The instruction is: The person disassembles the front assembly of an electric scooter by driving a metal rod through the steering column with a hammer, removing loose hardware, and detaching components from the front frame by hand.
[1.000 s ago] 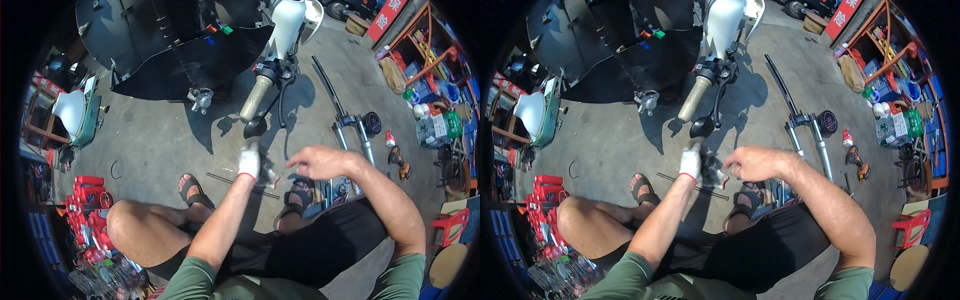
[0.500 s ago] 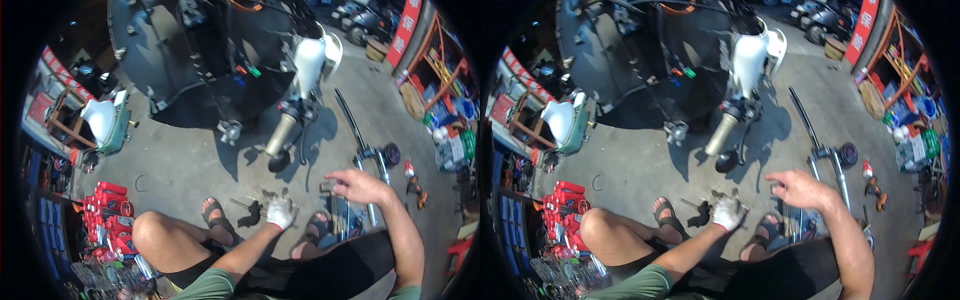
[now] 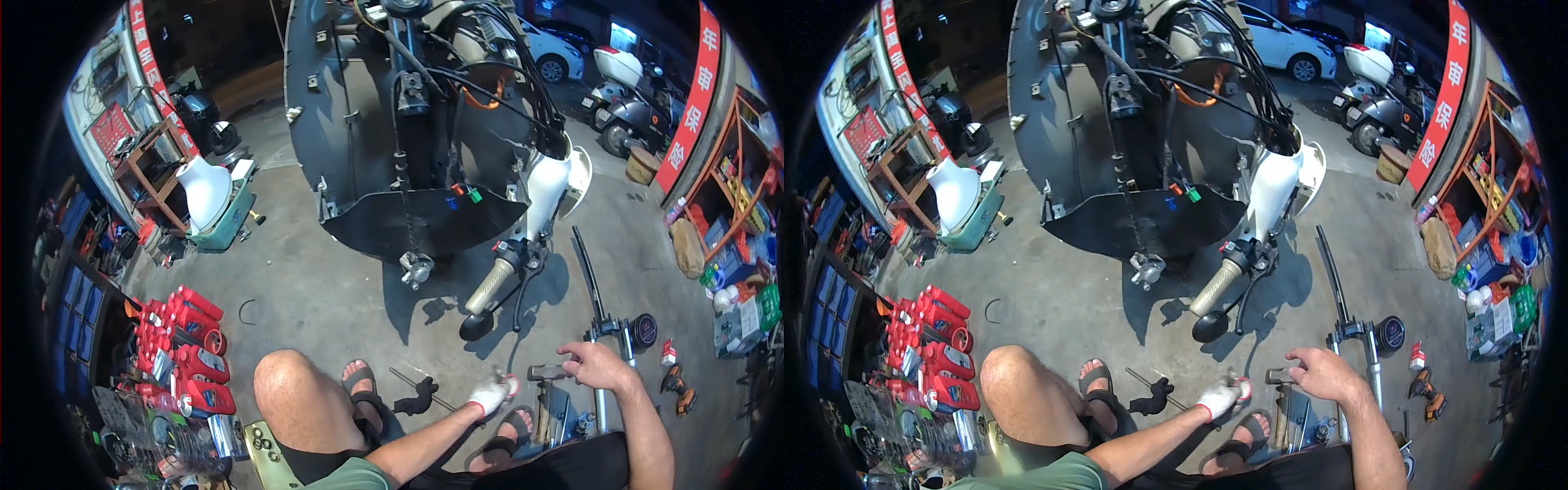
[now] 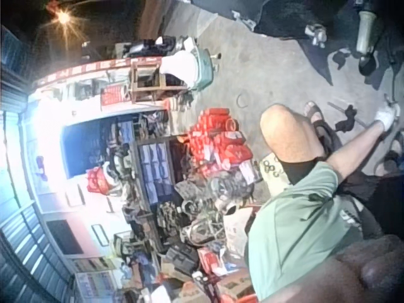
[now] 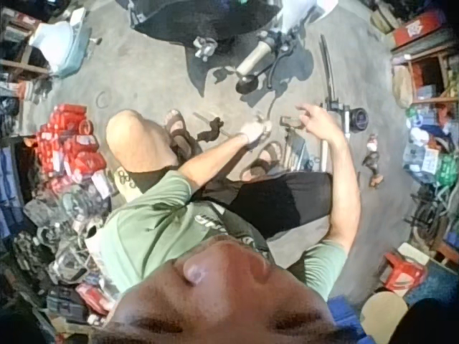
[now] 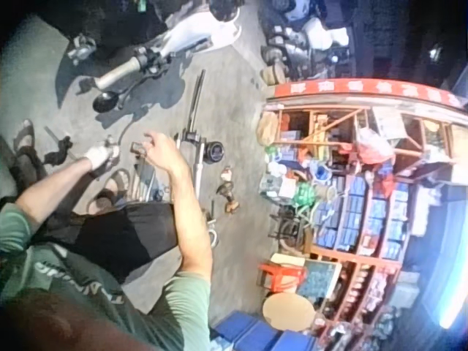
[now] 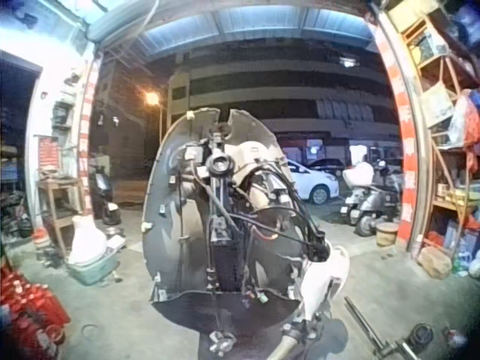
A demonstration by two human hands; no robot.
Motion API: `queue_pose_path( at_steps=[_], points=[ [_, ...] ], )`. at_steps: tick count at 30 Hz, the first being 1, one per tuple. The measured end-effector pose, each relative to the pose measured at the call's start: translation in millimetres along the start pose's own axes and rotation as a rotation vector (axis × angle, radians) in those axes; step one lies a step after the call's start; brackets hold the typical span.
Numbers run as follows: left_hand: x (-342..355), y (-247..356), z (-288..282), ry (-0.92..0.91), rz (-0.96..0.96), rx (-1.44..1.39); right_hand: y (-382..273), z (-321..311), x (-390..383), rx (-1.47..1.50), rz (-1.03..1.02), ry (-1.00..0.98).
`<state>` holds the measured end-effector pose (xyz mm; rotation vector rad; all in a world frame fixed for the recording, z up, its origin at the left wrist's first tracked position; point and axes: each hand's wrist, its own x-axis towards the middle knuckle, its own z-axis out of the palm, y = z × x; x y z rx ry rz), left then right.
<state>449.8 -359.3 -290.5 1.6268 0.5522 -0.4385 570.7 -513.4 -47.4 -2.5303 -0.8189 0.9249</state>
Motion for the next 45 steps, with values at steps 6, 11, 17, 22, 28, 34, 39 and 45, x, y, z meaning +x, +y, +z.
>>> queue_pose_path(
  at_steps=[6,11,17,22,28,34,39,45],
  points=[
    [-45.6,63.4,20.7,0.02,0.157,-0.492,13.0,22.6,23.6,-0.06,0.09,0.015],
    [-95.8,112.0,2.2,-0.022,0.159,-0.725,1.2,30.1,27.0,-0.1,-0.081,-0.009],
    [-82.8,103.5,-10.9,-0.125,0.221,-0.511,-8.0,36.2,27.5,-0.206,-0.094,0.15],
    [-83.4,101.3,-18.8,-0.108,0.211,-0.389,-16.6,33.6,22.2,-0.34,-0.02,0.076],
    [-48.7,61.6,-8.0,0.023,0.311,-0.168,-46.0,34.0,14.7,-0.037,-0.257,0.35],
    [-58.9,84.4,-6.8,0.05,0.233,-0.24,-50.0,42.8,18.9,0.023,-0.259,0.172],
    [-46.2,66.7,-7.7,0.46,0.769,0.336,-23.2,51.8,33.3,-0.422,-0.242,-0.003],
    [-75.8,98.9,-3.8,0.278,0.586,-0.009,-21.9,39.9,38.8,0.168,-0.091,0.1]
  ],
)
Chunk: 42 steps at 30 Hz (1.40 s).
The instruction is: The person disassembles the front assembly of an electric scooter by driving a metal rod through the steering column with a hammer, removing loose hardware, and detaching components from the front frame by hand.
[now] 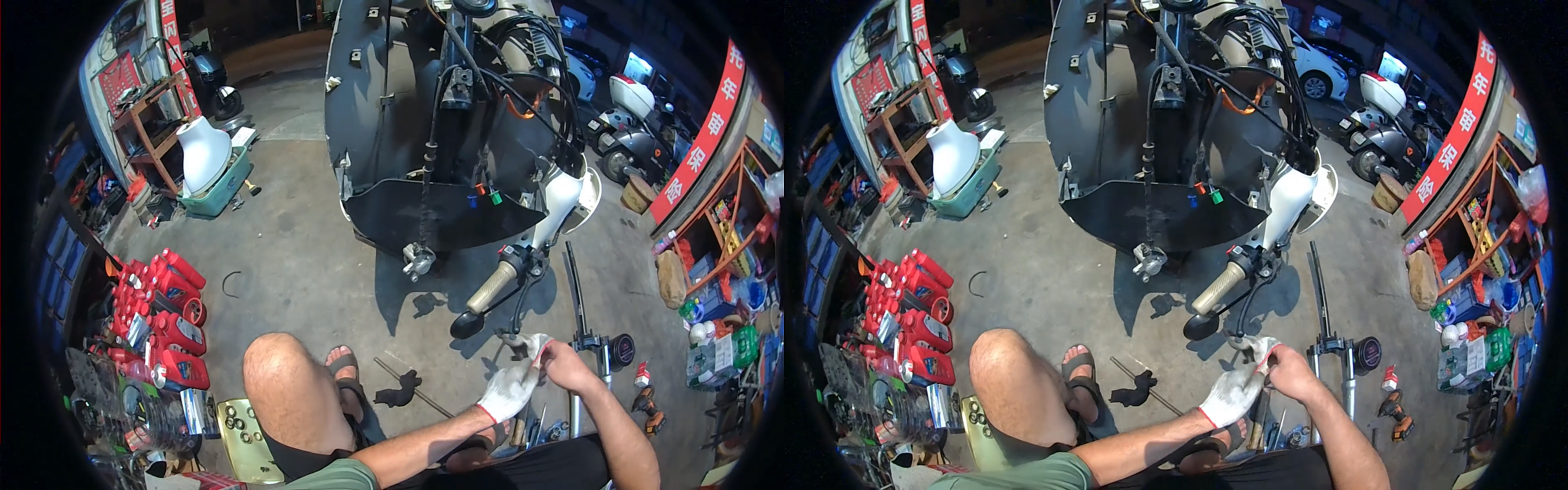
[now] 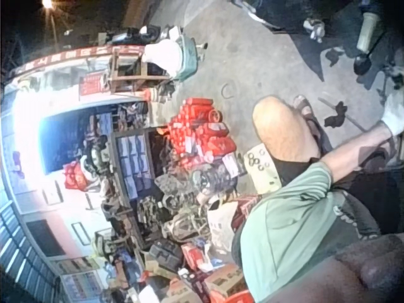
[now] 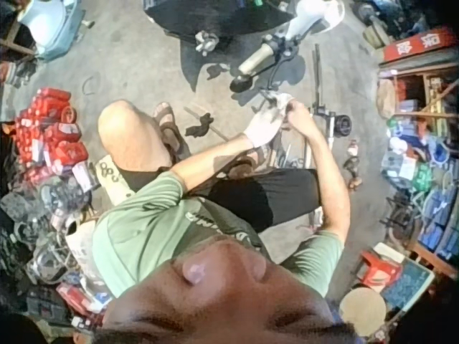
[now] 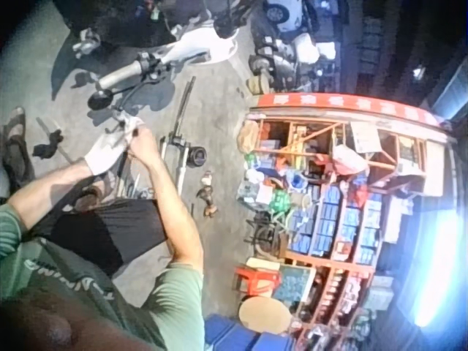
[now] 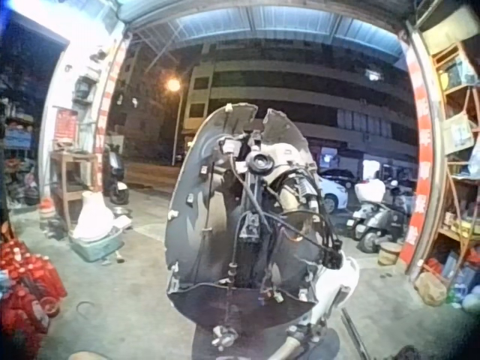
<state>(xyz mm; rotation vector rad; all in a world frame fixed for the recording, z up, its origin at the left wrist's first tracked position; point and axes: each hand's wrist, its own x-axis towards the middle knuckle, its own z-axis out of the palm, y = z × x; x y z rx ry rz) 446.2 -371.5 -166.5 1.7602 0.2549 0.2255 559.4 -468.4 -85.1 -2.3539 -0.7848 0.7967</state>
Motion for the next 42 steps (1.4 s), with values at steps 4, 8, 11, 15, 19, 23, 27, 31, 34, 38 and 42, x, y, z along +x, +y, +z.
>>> queue_pose_path(
  at_steps=[4,8,11,15,19,23,27,31,34,38,42],
  points=[
    [-12.8,-6.5,15.4,-0.011,0.224,0.021,-36.4,-0.6,-4.5,0.803,0.079,0.02],
    [-8.3,13.2,15.4,0.01,0.326,-0.066,9.9,5.5,7.2,0.434,-0.158,0.099],
    [-6.2,33.3,1.9,-0.065,0.222,-0.029,51.2,2.1,18.0,0.294,-0.034,-0.033],
    [-13.7,26.0,9.5,-0.005,0.335,0.051,52.3,0.2,14.0,-0.356,-0.096,0.058],
    [-12.8,20.1,8.8,-0.093,0.31,0.028,63.6,5.8,20.9,-0.512,-0.307,-0.067],
    [-19.9,26.2,10.1,-0.011,0.374,0.033,72.3,0.5,21.0,-0.253,-0.228,-0.44],
    [-23.0,25.6,21.0,-0.094,0.385,-0.029,125.4,14.5,28.3,-0.02,-0.178,-0.543],
    [-26.2,23.5,16.2,-0.172,0.298,0.055,82.9,19.3,21.4,0.168,-0.395,-0.511],
    [-28.0,22.1,15.8,-0.151,0.331,0.043,69.9,12.9,17.9,0.123,-0.341,-0.585],
    [-29.3,29.2,21.0,-0.183,0.391,0.023,92.3,27.1,27.4,-0.088,-0.22,-0.576],
    [-41.5,45.7,28.3,-0.199,0.489,-0.043,82.3,45.7,27.6,0.32,0.082,-0.56]
  ],
)
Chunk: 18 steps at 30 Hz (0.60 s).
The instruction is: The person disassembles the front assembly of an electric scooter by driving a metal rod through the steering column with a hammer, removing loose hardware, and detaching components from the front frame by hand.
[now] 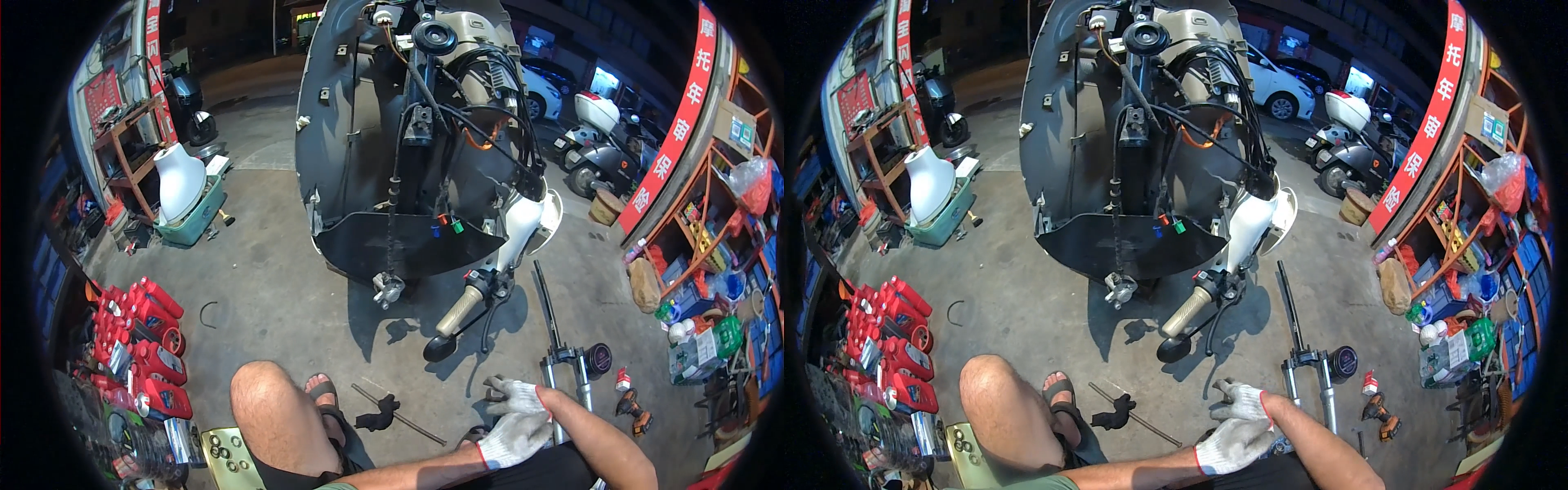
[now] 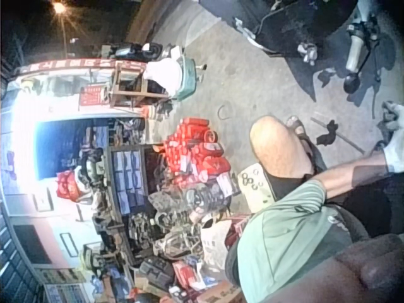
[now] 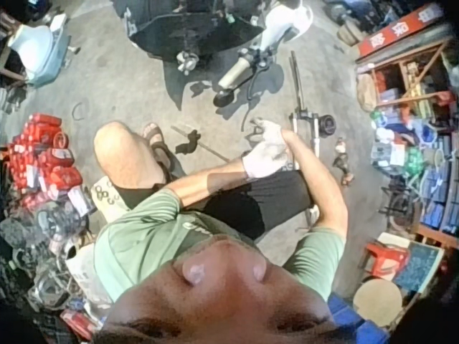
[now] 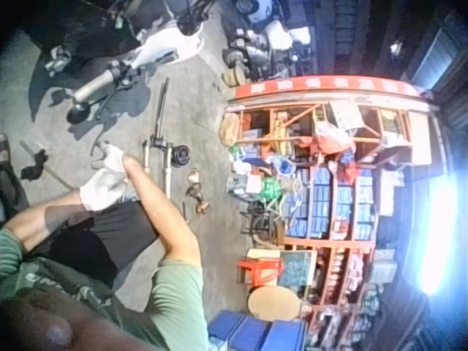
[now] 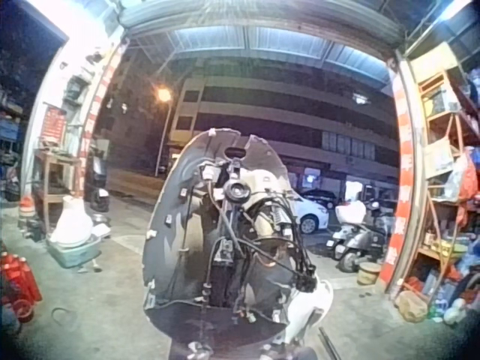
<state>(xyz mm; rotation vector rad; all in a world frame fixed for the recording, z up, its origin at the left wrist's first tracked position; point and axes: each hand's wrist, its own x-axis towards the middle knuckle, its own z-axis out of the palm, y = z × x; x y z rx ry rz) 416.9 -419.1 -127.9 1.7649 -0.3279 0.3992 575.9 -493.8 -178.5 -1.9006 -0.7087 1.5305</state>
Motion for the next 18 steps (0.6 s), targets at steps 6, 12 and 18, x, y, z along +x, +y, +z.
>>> queue_pose_path(
  at_steps=[6,12,18],
  points=[
    [0.8,9.6,-5.7,0.065,-0.069,-0.094,-69.4,4.0,-28.2,-0.399,-0.185,0.339],
    [28.0,2.1,-37.2,0.353,-0.007,-0.008,-93.3,-20.9,-44.4,0.384,-0.487,0.836],
    [39.7,-25.5,-37.0,0.476,-0.388,-0.774,-112.6,-7.3,-30.0,0.514,-0.592,0.703]
  ],
)
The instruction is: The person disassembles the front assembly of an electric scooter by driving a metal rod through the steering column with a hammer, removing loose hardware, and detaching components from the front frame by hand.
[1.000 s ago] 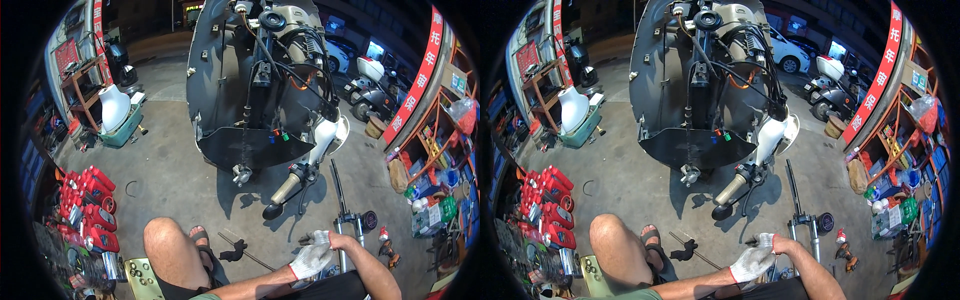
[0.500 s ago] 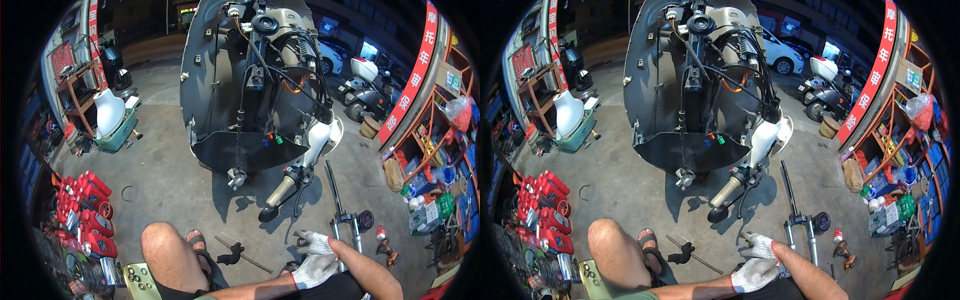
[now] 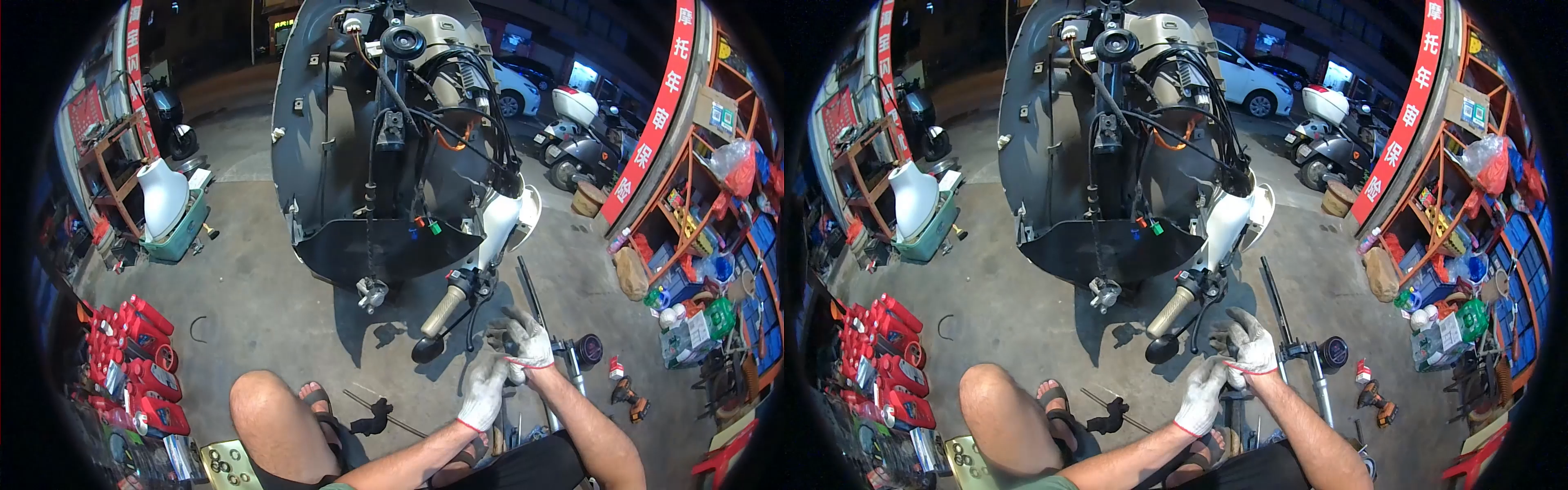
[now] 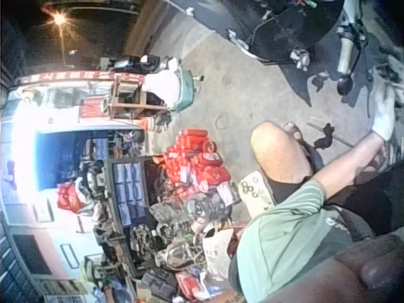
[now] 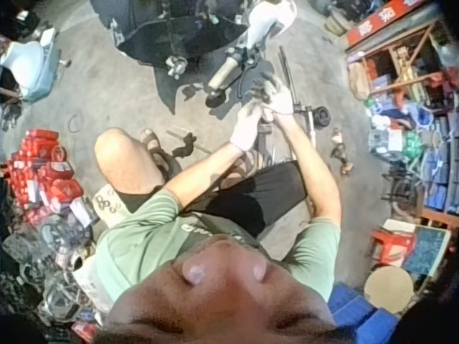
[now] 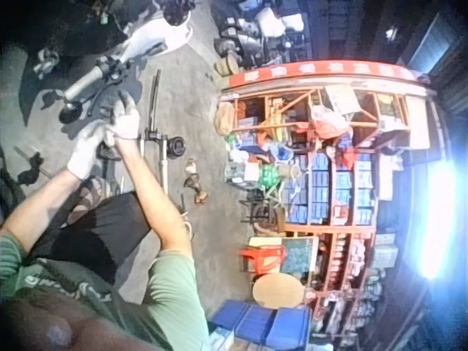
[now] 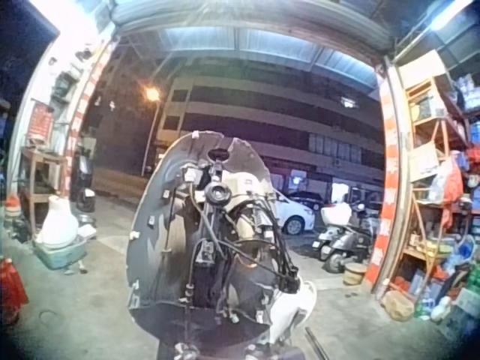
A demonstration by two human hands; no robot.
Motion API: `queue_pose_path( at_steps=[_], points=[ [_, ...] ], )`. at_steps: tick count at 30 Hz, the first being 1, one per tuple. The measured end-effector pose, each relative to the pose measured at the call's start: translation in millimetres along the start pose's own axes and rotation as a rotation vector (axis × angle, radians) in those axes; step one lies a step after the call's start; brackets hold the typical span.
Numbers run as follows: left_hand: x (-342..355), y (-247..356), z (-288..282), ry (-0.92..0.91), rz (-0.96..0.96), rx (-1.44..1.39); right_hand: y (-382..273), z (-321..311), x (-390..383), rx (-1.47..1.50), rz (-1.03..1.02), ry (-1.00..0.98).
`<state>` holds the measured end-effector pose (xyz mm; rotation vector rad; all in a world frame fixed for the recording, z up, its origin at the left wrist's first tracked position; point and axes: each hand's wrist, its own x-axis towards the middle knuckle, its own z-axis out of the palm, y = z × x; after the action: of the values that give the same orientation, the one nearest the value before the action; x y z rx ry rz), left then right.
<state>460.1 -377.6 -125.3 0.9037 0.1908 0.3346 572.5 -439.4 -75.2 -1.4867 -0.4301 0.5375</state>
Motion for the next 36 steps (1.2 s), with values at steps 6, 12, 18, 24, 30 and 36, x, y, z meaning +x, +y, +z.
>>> queue_pose_path(
  at_steps=[6,12,18,24,30,36],
  points=[
    [5.5,-8.6,12.1,-0.119,-0.24,-0.411,-17.9,3.5,-2.9,0.54,0.109,-0.015],
    [-3.7,5.9,29.6,-0.166,-0.181,0.079,-10.1,-21.9,2.7,0.286,-0.043,0.019],
    [11.3,20.9,38.0,-0.142,-0.011,0.772,1.1,-64.9,6.5,-0.645,-0.473,-0.159],
    [41.4,-24.6,26.9,-0.069,0.186,0.75,-34.2,-3.8,-4.1,0.307,-0.266,-0.059],
    [24.8,-41.0,35.4,-0.244,0.231,0.796,-53.8,-10.3,-10.8,0.487,-0.127,0.044],
    [21.4,-15.8,37.9,-0.08,0.417,0.976,-22.7,-33.7,4.1,-0.84,-0.404,0.405]
  ],
)
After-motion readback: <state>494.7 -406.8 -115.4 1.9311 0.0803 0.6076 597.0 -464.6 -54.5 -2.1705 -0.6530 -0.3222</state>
